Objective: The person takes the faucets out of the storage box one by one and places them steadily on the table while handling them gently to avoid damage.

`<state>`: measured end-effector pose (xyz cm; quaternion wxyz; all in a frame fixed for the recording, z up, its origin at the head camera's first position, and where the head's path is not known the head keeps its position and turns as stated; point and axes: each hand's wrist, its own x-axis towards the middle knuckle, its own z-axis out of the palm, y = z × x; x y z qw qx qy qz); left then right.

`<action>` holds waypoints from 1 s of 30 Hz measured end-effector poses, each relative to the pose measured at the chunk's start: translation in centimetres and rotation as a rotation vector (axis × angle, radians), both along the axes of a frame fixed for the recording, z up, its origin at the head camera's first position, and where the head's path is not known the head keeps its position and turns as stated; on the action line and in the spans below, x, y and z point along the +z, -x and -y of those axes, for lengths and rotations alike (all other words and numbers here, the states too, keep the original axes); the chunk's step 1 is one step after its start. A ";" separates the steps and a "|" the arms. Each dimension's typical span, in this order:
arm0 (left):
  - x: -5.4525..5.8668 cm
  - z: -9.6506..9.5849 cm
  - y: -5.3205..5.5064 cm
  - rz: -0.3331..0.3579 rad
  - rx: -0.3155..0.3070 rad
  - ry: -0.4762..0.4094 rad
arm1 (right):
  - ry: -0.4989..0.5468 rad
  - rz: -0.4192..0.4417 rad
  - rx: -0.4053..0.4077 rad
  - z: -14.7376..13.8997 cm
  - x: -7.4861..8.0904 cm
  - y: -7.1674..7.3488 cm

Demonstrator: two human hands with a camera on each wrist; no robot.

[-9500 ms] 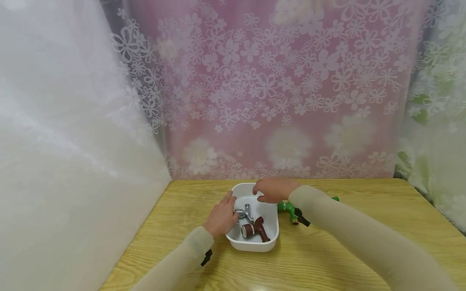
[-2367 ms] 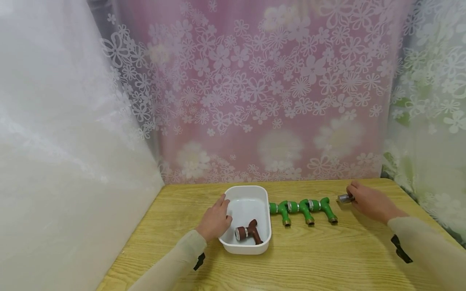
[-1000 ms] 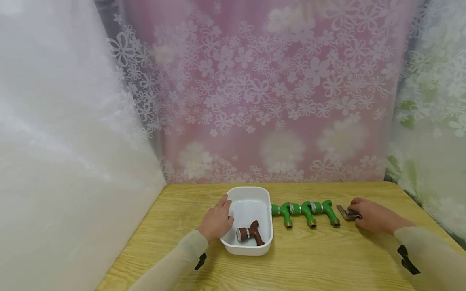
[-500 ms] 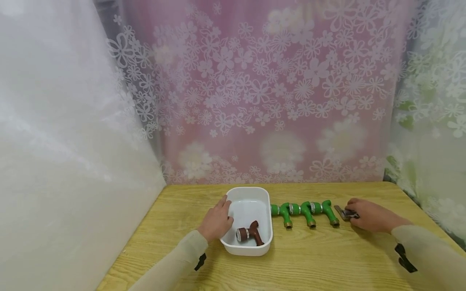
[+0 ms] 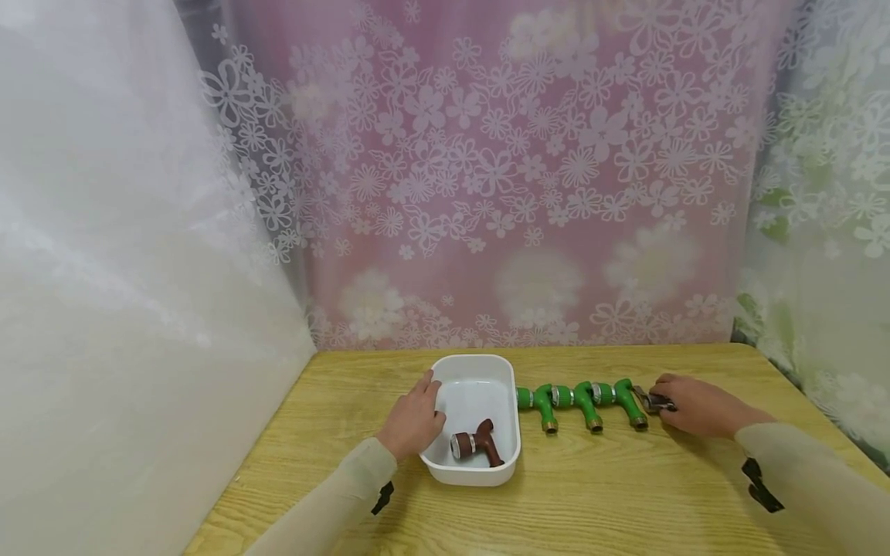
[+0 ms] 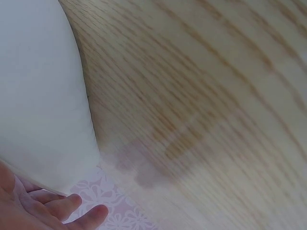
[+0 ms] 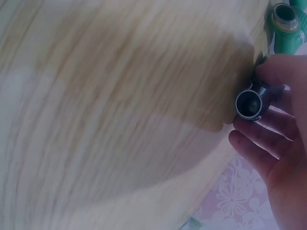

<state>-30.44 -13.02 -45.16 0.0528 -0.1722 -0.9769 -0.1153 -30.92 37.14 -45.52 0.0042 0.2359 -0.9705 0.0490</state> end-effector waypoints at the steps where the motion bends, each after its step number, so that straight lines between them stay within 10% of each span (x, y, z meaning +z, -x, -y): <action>1: 0.0 0.0 0.0 0.000 0.001 0.000 | 0.003 -0.001 0.005 0.1 0.0 0.1; 30: 0.2 0.0 -0.1 0.030 0.012 -0.007 | -0.026 -0.054 -0.024 0.3 -0.4 0.4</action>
